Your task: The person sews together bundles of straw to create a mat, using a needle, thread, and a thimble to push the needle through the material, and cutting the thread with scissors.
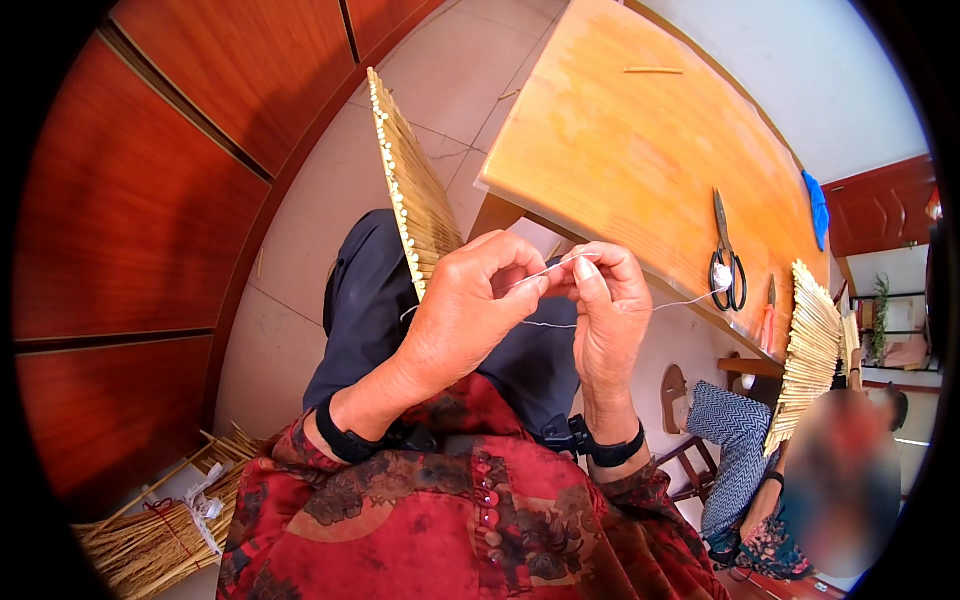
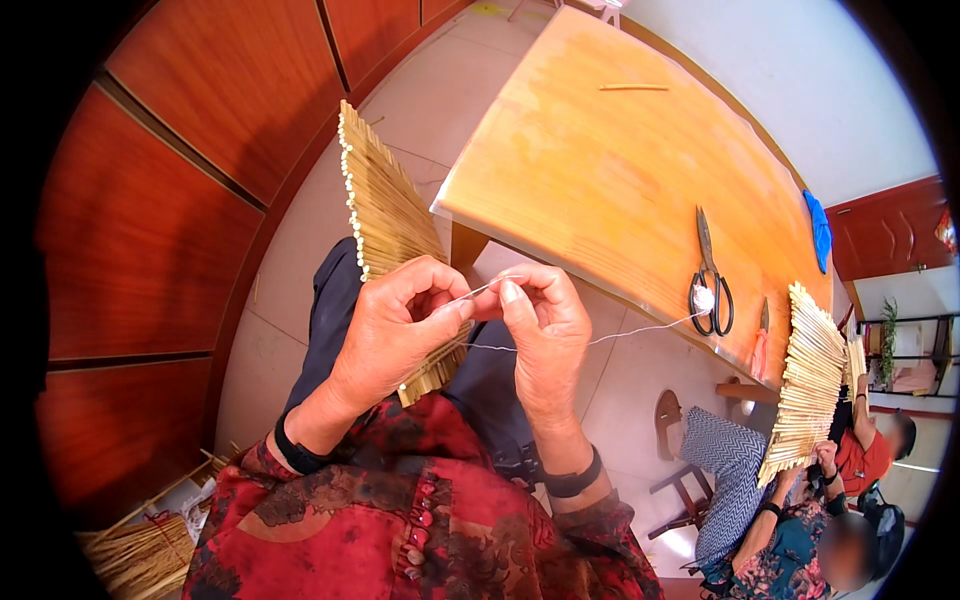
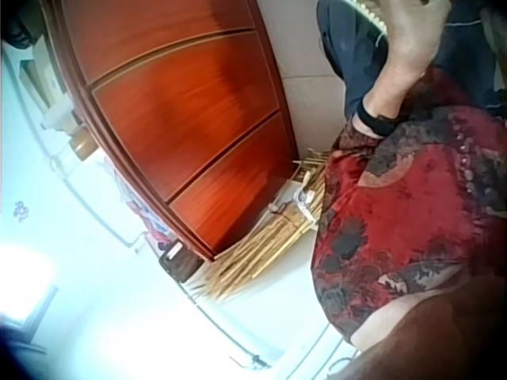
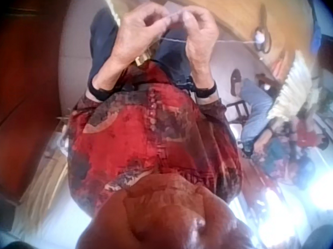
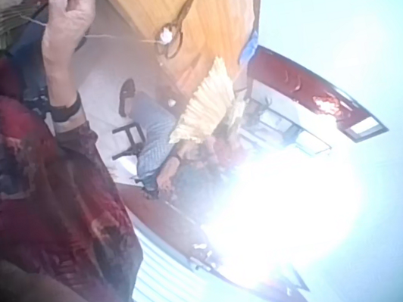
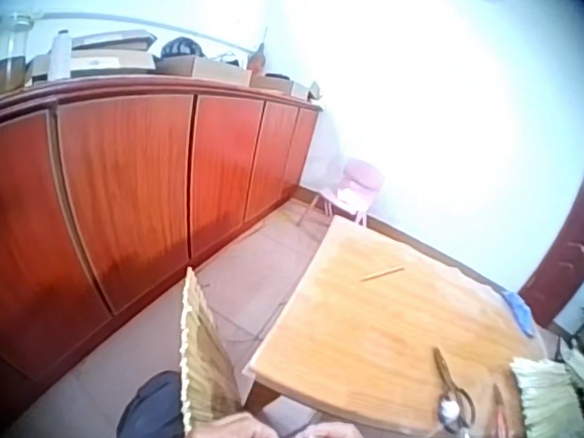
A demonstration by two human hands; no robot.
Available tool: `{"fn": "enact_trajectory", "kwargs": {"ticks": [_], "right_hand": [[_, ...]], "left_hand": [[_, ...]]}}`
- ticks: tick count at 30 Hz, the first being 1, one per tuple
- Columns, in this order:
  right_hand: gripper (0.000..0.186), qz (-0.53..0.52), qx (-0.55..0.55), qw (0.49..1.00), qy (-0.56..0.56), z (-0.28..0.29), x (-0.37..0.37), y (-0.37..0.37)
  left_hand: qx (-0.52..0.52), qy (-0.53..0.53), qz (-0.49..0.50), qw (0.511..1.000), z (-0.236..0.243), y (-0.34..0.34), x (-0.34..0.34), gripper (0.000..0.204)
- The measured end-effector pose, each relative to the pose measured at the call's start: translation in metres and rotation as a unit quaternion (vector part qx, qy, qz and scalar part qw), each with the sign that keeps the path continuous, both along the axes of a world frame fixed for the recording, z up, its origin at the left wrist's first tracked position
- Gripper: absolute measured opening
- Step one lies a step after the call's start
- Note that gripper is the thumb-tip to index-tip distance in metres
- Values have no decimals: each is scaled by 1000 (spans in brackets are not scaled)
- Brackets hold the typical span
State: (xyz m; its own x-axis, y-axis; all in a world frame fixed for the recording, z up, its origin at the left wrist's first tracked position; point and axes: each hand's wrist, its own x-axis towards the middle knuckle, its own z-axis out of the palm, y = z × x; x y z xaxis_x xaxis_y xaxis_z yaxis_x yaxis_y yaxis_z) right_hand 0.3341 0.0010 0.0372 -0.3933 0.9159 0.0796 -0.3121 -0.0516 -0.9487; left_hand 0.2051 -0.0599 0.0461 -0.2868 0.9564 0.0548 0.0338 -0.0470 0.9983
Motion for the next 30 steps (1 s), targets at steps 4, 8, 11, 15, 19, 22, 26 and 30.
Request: {"fn": "enact_trajectory", "kwargs": {"ticks": [4, 8, 11, 15, 19, 22, 26, 30], "right_hand": [[9, 5, -16, 1000, 18, -5, 2, 2], [8, 9, -25, 999, 33, -3, 1, 2], [8, 33, -78, 994, 68, 0, 0, 0], [9, 62, -147, 984, 78, -3, -2, -6], [9, 109, -189, 972, 83, -6, 3, -7], [9, 41, -105, 994, -9, -7, 4, -3], [10, 38, -55, 996, -59, -4, 10, 9], [11, -45, -19, 996, -78, -6, 29, 17]], "left_hand": [[-2, 10, 7, 1000, 3, 1, 1, 5], [-12, -3, 4, 1000, 1, 2, 2, 4], [-25, -61, -22, 998, -4, 2, 2, 4], [-31, -185, -17, 982, -4, 3, 2, 4], [-56, -257, -41, 964, -6, 3, 0, 7], [-69, -252, -38, 964, -9, 5, -6, 9], [-22, -131, -27, 991, -17, 2, -15, 9], [-87, -143, 89, 982, -28, -17, -43, 10]]}}
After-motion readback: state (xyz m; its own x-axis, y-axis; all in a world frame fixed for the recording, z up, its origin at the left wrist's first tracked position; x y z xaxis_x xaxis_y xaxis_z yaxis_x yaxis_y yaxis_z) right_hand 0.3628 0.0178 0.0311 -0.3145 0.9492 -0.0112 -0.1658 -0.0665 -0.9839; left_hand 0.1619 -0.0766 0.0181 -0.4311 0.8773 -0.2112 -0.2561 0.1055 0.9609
